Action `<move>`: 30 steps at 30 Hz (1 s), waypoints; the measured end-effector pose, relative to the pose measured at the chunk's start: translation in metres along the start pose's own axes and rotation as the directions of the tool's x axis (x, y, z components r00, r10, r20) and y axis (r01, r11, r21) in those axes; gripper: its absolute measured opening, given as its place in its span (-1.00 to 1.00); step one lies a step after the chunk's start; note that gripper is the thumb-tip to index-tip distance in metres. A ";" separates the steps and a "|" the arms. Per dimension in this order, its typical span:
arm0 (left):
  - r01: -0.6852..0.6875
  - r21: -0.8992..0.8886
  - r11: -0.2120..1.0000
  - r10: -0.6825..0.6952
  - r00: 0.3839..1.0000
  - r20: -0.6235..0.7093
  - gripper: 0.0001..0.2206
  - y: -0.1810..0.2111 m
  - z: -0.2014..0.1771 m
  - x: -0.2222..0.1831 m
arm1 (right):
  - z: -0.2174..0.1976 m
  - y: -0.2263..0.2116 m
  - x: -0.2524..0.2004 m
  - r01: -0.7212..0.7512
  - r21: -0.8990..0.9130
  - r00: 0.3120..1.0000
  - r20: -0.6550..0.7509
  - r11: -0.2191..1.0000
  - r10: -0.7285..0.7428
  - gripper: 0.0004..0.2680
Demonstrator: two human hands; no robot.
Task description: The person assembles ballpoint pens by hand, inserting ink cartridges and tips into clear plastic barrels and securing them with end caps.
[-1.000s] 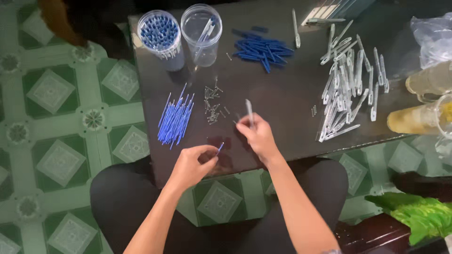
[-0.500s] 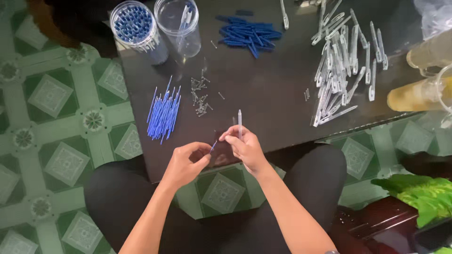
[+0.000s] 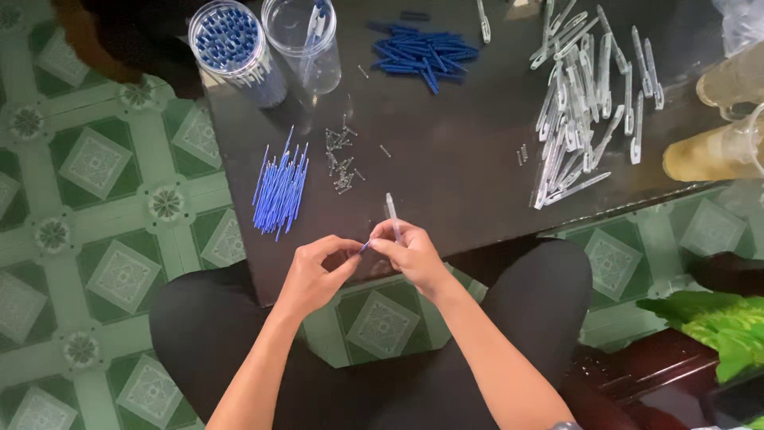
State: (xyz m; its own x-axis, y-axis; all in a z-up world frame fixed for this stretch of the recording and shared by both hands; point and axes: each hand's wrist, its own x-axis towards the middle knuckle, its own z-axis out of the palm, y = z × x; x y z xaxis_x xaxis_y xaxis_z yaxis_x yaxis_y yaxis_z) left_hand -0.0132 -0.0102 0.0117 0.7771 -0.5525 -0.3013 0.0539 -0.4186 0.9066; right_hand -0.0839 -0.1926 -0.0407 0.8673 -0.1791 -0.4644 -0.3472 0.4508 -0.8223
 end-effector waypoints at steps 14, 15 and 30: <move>-0.030 0.131 0.991 0.037 0.998 -0.056 -0.88 0.005 -0.004 0.002 | -0.025 0.000 0.021 0.128 0.310 0.991 -0.011 0.942 -0.131 -0.84; -0.029 0.131 0.991 0.037 0.998 -0.056 -0.88 0.006 -0.004 0.003 | -0.022 -0.005 0.019 0.128 0.310 0.991 -0.010 0.942 -0.131 -0.84; 0.047 0.086 0.995 -0.046 0.999 -0.022 -0.84 0.011 -0.004 0.001 | -0.001 -0.008 0.008 0.086 0.248 0.996 -0.011 0.965 -0.086 -0.88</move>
State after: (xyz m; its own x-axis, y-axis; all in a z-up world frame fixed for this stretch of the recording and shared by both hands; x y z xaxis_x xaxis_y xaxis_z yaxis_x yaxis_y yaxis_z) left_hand -0.0094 -0.0126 0.0220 0.7875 -0.5167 -0.3358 0.0363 -0.5051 0.8623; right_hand -0.0746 -0.1986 -0.0381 0.8902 -0.2269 -0.3951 -0.1716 0.6364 -0.7520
